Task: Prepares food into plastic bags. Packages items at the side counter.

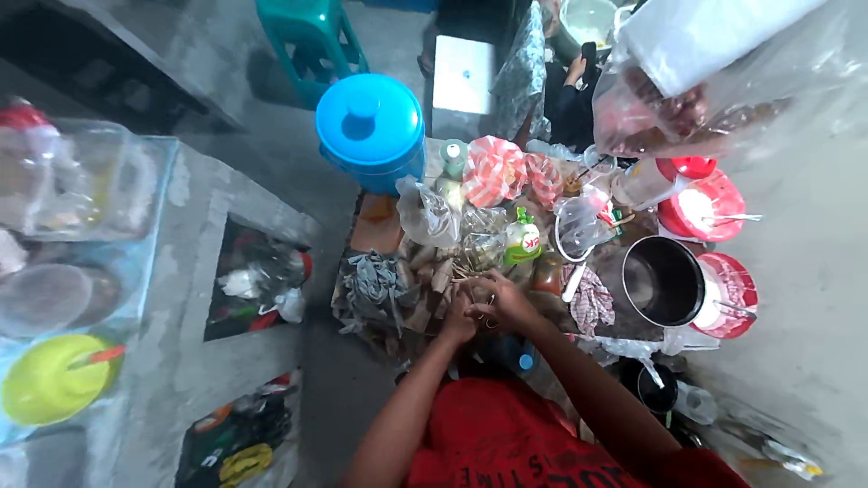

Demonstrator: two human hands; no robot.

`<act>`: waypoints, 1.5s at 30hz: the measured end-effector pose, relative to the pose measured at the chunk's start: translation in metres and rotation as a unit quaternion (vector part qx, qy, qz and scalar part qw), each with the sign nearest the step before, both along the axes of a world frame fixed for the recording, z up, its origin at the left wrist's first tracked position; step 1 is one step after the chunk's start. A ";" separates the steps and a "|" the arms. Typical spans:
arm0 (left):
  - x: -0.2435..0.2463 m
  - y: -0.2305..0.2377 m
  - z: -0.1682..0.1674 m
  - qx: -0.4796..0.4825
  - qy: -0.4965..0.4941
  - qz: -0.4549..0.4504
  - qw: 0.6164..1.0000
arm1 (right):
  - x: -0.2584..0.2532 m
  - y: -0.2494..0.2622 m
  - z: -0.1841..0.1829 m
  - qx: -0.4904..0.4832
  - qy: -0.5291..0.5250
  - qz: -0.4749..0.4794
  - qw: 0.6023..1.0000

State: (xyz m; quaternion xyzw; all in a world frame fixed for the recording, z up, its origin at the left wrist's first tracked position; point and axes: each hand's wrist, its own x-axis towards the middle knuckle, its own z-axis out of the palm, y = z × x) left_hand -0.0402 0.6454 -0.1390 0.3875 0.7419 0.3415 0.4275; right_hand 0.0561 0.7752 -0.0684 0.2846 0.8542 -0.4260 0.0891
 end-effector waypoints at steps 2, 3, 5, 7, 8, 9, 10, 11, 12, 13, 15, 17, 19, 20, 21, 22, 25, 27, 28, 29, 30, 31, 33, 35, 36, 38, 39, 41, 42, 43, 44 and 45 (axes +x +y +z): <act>-0.004 0.003 0.001 0.018 -0.021 0.017 0.999 | -0.003 0.006 -0.004 -0.012 0.009 0.022 1.000; -0.006 0.003 -0.002 0.045 -0.023 0.022 0.998 | -0.003 0.008 -0.008 -0.014 0.019 0.027 0.999; -0.012 0.001 -0.008 0.089 -0.014 0.006 0.996 | -0.002 0.013 -0.017 -0.006 0.034 0.036 0.999; -0.014 -0.005 -0.014 0.120 -0.011 -0.012 0.993 | -0.002 0.015 -0.022 0.005 0.037 0.048 0.998; -0.015 -0.008 -0.016 0.126 -0.010 -0.022 0.992 | -0.003 0.016 -0.023 0.013 0.034 0.056 0.998; -0.015 -0.011 -0.014 0.127 -0.006 -0.033 0.991 | -0.005 0.015 -0.022 0.019 0.027 0.061 0.998; -0.016 -0.013 -0.010 0.121 0.001 -0.041 0.992 | -0.008 0.013 -0.021 0.028 0.019 0.061 0.998; -0.016 -0.014 -0.006 0.117 0.016 -0.037 0.992 | -0.009 0.009 -0.019 0.038 0.015 0.056 0.998; -0.017 -0.015 -0.003 0.115 0.039 -0.025 0.992 | -0.010 0.005 -0.018 0.047 0.017 0.052 0.997; -0.019 -0.014 -0.001 0.111 0.067 -0.014 0.992 | -0.010 0.001 -0.019 0.059 0.035 0.047 0.997; -0.025 -0.014 0.010 0.095 0.087 -0.016 0.991 | -0.007 -0.007 -0.026 0.087 0.096 0.033 0.991; -0.027 -0.014 0.025 0.059 0.069 -0.010 0.996 | -0.003 -0.015 -0.030 0.086 0.127 0.013 0.988; -0.028 -0.009 0.038 0.001 0.060 0.004 0.998 | -0.002 -0.020 -0.028 0.070 0.100 0.006 0.993; -0.028 -0.007 0.041 -0.016 0.064 0.004 0.998 | -0.002 -0.021 -0.028 0.068 0.092 0.008 0.993; -0.029 -0.006 0.042 -0.014 0.070 -0.003 0.997 | 0.000 -0.021 -0.029 0.068 0.102 0.005 0.992; -0.031 -0.008 0.038 0.019 0.073 -0.013 0.997 | 0.002 -0.021 -0.033 0.073 0.134 -0.004 0.988; -0.038 -0.016 0.018 0.132 0.060 -0.060 0.988 | 0.007 -0.015 -0.040 0.052 0.227 -0.058 0.971; -0.036 -0.014 0.009 0.099 0.066 -0.107 0.987 | 0.009 -0.015 -0.037 0.021 0.221 -0.069 0.973; -0.032 -0.009 0.004 0.084 0.058 -0.116 0.988 | 0.010 -0.016 -0.035 0.015 0.216 -0.064 0.974; -0.028 -0.004 0.000 0.088 0.050 -0.114 0.988 | 0.012 -0.017 -0.033 0.016 0.213 -0.058 0.975; -0.025 0.002 -0.003 0.096 0.042 -0.110 0.988 | 0.014 -0.016 -0.032 0.019 0.218 -0.061 0.974; -0.024 0.009 -0.006 0.109 0.040 -0.109 0.987 | 0.018 -0.014 -0.030 0.019 0.226 -0.081 0.971; -0.024 0.019 -0.008 0.112 0.049 -0.118 0.985 | 0.028 -0.007 -0.026 0.032 0.232 -0.173 0.957; -0.023 0.022 -0.005 0.087 0.047 -0.150 0.984 | 0.042 -0.002 -0.029 0.033 0.232 -0.270 0.934; -0.020 0.023 -0.004 0.079 0.054 -0.172 0.980 | 0.048 -0.004 -0.037 0.027 0.251 -0.311 0.916; -0.013 0.029 -0.002 0.059 0.082 -0.220 0.970 | 0.053 -0.015 -0.041 -0.019 0.302 -0.339 0.891; -0.009 0.032 0.003 0.050 0.089 -0.233 0.967 | 0.052 -0.021 -0.034 -0.059 0.331 -0.321 0.886; -0.005 0.031 0.016 0.021 0.072 -0.223 0.972 | 0.040 -0.027 -0.016 -0.111 0.369 -0.263 0.885; -0.006 0.031 0.018 0.018 0.068 -0.204 0.976 | 0.033 -0.027 -0.010 -0.109 0.380 -0.263 0.880; -0.009 0.032 0.019 0.019 0.063 -0.187 0.980 | 0.027 -0.023 -0.006 -0.099 0.377 -0.288 0.874; -0.013 0.032 0.017 0.028 0.060 -0.175 0.982 | 0.024 -0.018 -0.005 -0.096 0.364 -0.318 0.870; -0.017 0.031 0.013 0.039 0.061 -0.172 0.983 | 0.023 -0.013 -0.006 -0.089 0.350 -0.338 0.869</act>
